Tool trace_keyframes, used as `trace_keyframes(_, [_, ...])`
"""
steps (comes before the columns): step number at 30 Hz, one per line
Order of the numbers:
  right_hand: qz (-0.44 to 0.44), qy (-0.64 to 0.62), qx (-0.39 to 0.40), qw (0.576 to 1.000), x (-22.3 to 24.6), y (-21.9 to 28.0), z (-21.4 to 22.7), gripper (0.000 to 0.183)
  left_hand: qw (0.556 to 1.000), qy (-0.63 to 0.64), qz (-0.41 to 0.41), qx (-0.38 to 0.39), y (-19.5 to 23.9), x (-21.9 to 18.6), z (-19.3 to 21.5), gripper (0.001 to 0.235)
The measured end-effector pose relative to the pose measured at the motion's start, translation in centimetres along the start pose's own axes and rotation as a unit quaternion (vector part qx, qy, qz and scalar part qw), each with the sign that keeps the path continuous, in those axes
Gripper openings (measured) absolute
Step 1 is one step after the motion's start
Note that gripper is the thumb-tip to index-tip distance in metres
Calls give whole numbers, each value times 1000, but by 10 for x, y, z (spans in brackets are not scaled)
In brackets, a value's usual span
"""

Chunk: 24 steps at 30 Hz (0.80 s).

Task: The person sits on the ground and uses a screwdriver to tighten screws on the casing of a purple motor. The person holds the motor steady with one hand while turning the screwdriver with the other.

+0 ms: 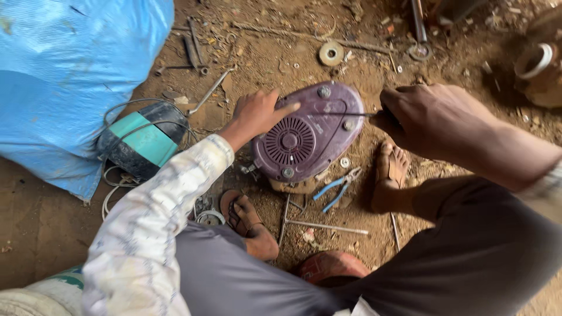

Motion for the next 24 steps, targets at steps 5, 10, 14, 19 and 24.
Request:
trace_keyframes(5, [-109, -160, 15, 981, -61, -33, -52, 42, 998, -49, 22, 28, 35, 9, 25, 61])
trace_keyframes(10, [-110, -273, -42, 955, -61, -52, -59, 60, 995, -101, 22, -2, 82, -17, 83, 61])
trace_keyframes(14, [-51, -301, -11, 952, -15, -60, -59, 67, 988, -56, 146, -15, 141, -45, 145, 66])
trace_keyframes(19, [-66, -257, 36, 964, -2, -63, -56, 65, 945, 127, 138, -268, 234, -151, 248, 44])
trace_keyframes(24, [-25, -203, -63, 977, -21, -67, -38, 65, 886, 82, 250, -383, 343, -219, 307, 36])
Point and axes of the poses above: each hand's wrist, its own y-axis away from the middle knuckle, its own z-axis out of the back of the hand, x = y × z, the point moved 9 cm from there along -y, towards the middle knuckle, and after that the axes turned 12 degrees about -x, right-handed, at the moved point
